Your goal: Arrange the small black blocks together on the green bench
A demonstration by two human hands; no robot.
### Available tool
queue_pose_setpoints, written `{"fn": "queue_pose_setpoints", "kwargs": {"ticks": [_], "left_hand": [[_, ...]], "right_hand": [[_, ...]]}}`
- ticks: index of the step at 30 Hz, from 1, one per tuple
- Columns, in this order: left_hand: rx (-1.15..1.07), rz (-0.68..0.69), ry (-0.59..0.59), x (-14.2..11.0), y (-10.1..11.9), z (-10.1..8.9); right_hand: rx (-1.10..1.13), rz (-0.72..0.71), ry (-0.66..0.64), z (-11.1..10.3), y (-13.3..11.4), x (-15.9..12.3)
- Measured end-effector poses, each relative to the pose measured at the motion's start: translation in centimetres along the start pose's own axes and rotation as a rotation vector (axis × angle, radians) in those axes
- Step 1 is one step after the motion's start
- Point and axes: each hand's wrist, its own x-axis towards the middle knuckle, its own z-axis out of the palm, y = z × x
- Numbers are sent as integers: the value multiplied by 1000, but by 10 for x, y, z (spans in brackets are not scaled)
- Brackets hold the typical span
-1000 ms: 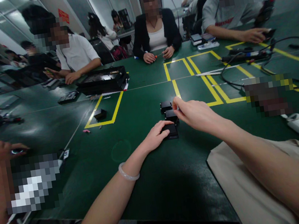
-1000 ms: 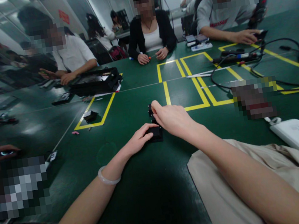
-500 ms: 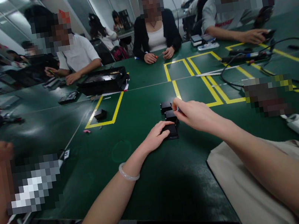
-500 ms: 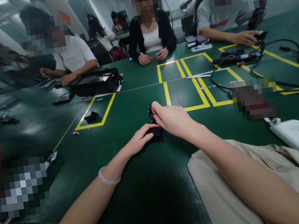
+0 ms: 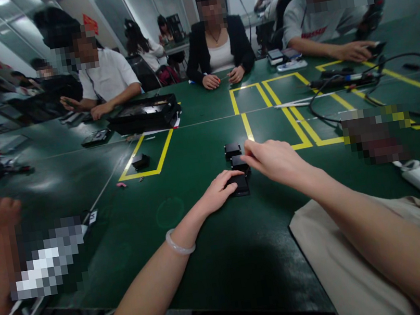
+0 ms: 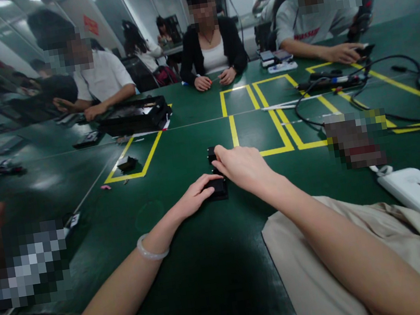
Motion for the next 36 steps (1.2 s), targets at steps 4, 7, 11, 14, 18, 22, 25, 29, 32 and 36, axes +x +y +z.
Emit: {"fn": "queue_pose_setpoints", "kwargs": {"ticks": [4,7,11,14,18,22,25,29,32,36], "left_hand": [[-1,1,-1,0,0,0],[-1,10,-3,0,0,0],[2,9,3,0,-1,1],[6,4,0,0,-1,1],[5,4,-7,0,0,0],[10,12,-3,0,0,0],[7,12,-5,0,0,0],[7,17,-6,0,0,0],[8,16,-5,0,0,0],[8,13,-3,0,0,0]], "right_hand": [[112,-64,5,1,1,-1],[126,-69,5,0,2,-2],[62,-43,-3,0,1,-1],[97,-47,-12,0,1,-1],[111,-50,-18,-1,2,-1],[71,-33,-12,-1,2,-1],[114,-47,-4,0,3,-1],[111,-56,-5,0,2,-1],[59,-40,-6,0,2,0],[90,-39,10,0,2,0]]}}
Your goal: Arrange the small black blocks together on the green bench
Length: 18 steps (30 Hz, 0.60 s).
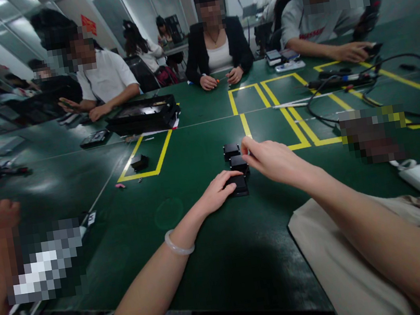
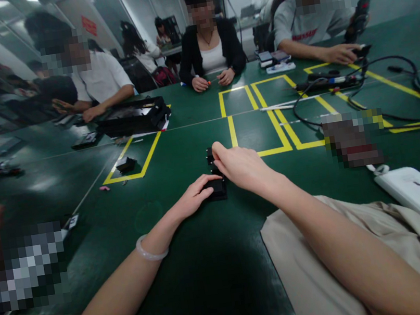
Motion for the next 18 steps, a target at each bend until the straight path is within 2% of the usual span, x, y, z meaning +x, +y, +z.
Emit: {"fn": "queue_pose_setpoints", "kwargs": {"ticks": [6,13,18], "left_hand": [[-10,6,4,0,-2,1],[-12,3,7,0,-2,1],[-14,7,4,0,-2,0]], "right_hand": [[-50,7,6,2,1,0],[21,-8,18,2,1,-1],[-87,36,14,1,0,1]]}}
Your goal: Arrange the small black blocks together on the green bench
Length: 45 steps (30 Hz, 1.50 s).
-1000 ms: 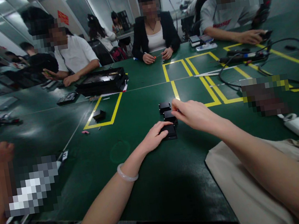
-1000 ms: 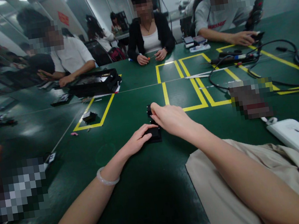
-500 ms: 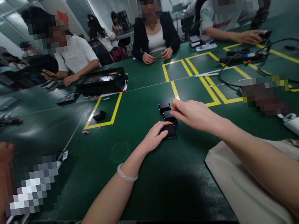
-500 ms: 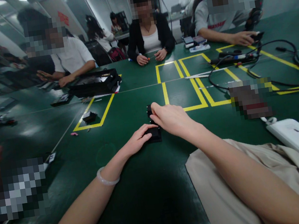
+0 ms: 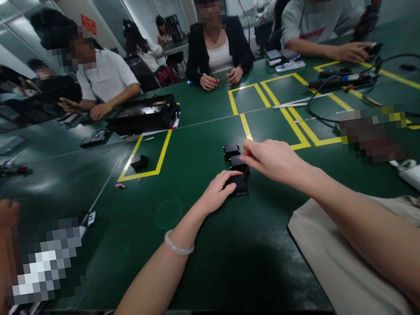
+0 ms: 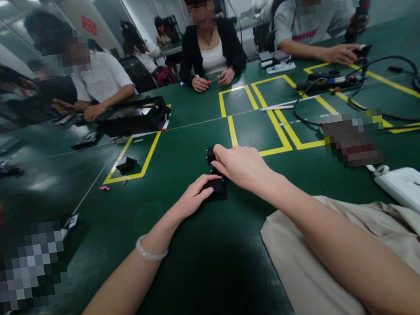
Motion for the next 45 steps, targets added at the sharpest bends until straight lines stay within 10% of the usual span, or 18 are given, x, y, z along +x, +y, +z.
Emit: {"fn": "queue_pose_setpoints", "kwargs": {"ticks": [45], "left_hand": [[-22,-20,4,0,2,0]], "right_hand": [[6,-49,8,1,1,-3]]}}
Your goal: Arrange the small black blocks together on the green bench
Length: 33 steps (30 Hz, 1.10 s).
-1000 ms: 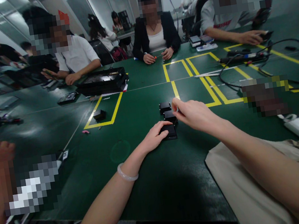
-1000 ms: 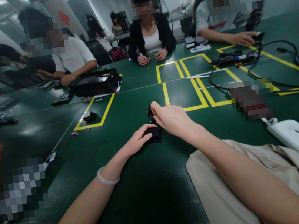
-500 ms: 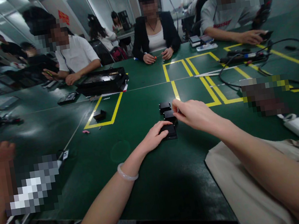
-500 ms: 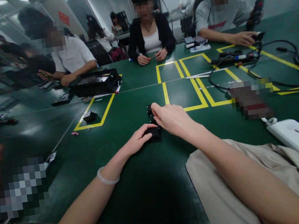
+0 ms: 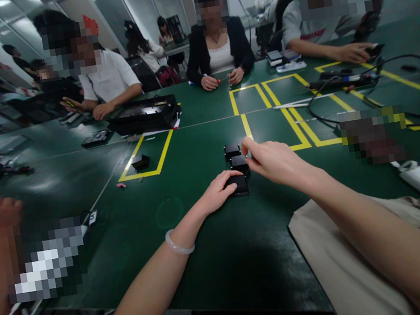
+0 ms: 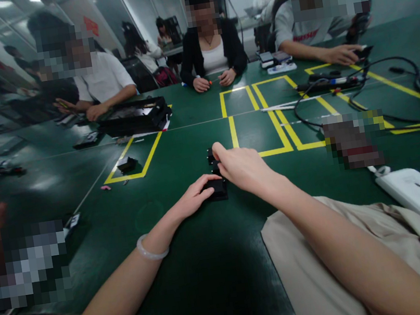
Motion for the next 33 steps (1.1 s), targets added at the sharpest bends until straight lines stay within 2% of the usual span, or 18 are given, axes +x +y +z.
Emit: {"fn": "queue_pose_setpoints", "kwargs": {"ticks": [4,10,17,24,29,33], "left_hand": [[-2,16,10,0,-1,1],[8,15,9,0,-2,1],[-2,15,7,-1,-1,0],[10,6,9,-1,0,1],[7,8,7,0,0,1],[-1,12,-3,0,-1,0]], "right_hand": [[36,-21,7,1,1,1],[-82,46,12,1,-4,2],[97,-31,6,2,1,1],[-29,30,4,0,-3,1],[79,-17,28,1,-1,1],[51,-6,20,1,-3,1]]}}
